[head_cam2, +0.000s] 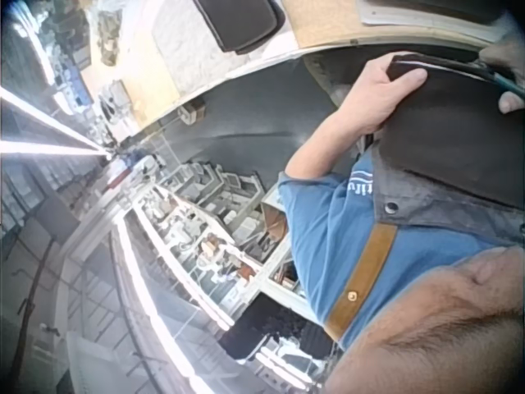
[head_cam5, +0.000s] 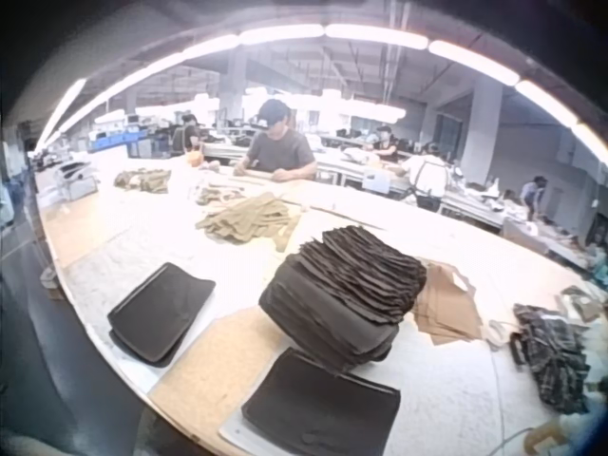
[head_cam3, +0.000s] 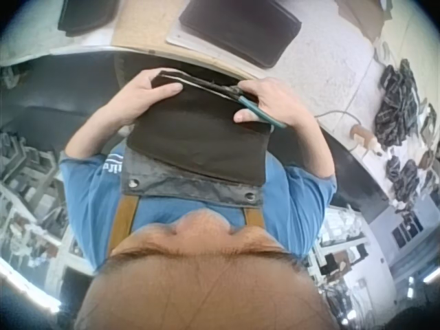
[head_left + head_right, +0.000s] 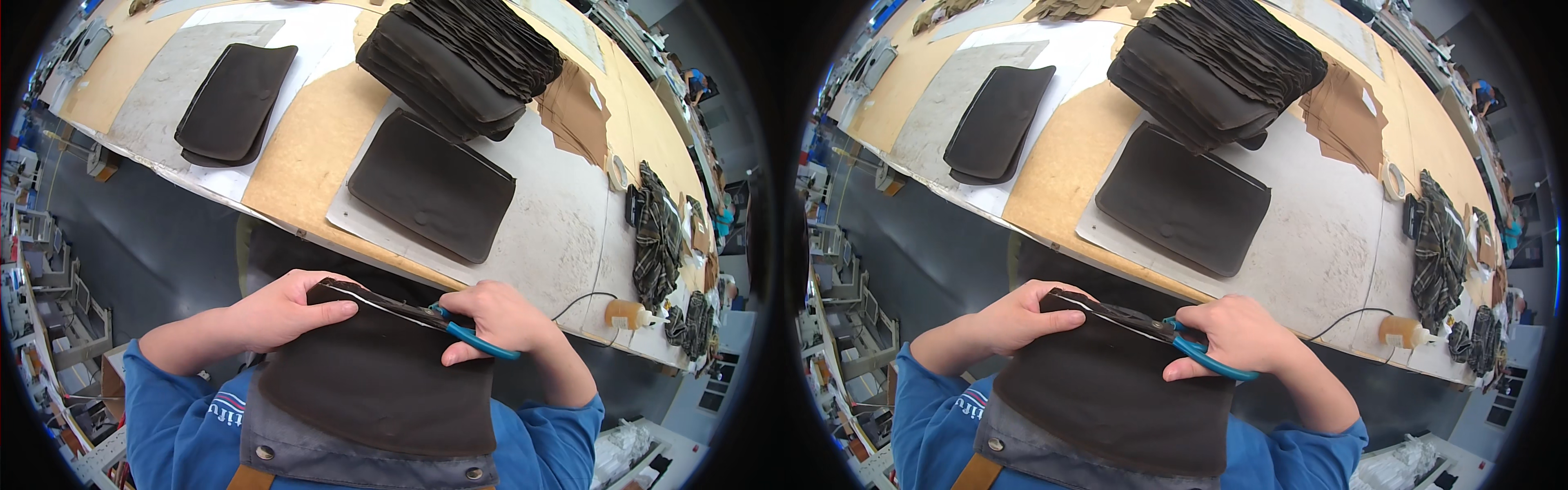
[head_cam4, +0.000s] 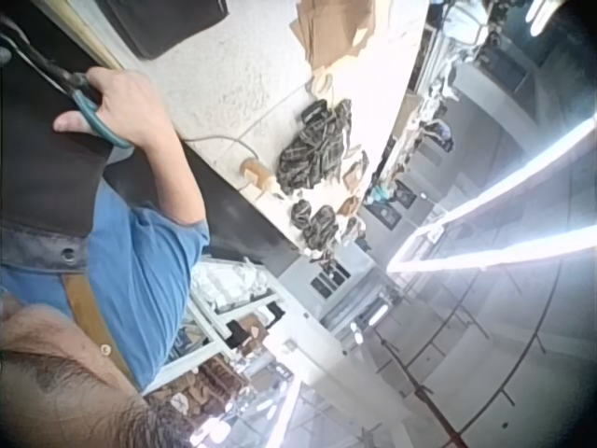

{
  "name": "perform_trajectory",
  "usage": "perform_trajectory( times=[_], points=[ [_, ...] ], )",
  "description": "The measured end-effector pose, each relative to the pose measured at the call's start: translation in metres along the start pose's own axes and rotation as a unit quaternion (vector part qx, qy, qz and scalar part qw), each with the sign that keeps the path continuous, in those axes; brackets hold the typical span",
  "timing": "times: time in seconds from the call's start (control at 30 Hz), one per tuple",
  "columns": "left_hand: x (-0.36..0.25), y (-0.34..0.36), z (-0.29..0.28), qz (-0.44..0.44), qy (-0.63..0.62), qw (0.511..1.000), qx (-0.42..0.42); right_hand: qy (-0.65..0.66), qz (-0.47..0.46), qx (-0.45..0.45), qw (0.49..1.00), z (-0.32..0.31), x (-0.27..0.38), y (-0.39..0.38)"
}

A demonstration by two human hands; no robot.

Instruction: The person uses a pair of scissors to trim the edges of dark brown fabric pieces. They hold each piece in their left hand and carefully cut along the perimeter with their right hand, then place the finished piece on a growing stack on the table.

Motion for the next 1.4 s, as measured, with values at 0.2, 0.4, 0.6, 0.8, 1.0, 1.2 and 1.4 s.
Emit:
perform_trajectory(
  times=[0.2, 0.4, 0.6, 0.8, 1.0, 1.2, 1.4],
  points=[
    [0.002, 0.001, -0.002, 0.014, 0.020, 1.000, 0.011, 0.026, 0.003, -0.002, 1.000, 0.001, -0.003, -0.002],
    [0.002, 0.001, -0.001, 0.013, 0.015, 1.000, 0.009, 0.010, 0.013, -0.008, 1.000, 0.000, -0.005, -0.004],
    [0.002, 0.002, -0.002, 0.017, 0.012, 1.000, 0.008, 0.004, 0.021, -0.009, 1.000, 0.000, -0.005, -0.004],
    [-0.006, -0.001, -0.003, 0.041, 0.095, 0.994, -0.024, 0.016, 0.027, -0.021, 0.999, 0.001, -0.007, -0.006],
    [-0.009, -0.004, -0.007, 0.063, 0.137, 0.987, -0.054, 0.006, 0.024, -0.015, 1.000, 0.001, -0.006, -0.007],
    [-0.011, 0.000, -0.005, 0.074, 0.156, 0.984, -0.052, 0.011, -0.002, -0.015, 1.000, 0.002, 0.000, 0.003],
    [-0.006, 0.001, -0.006, 0.062, 0.122, 0.989, -0.051, 0.030, -0.023, 0.006, 0.999, 0.001, 0.004, 0.014]
  ],
)
Point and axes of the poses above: each hand's wrist, its own y-axis towards the middle knuckle, its own z-axis out of the palm, x = y × z, the point moved 7 cm from there along y, towards the middle knuckle, and after that the axes turned 14 degrees about x, right-handed, at the moved point
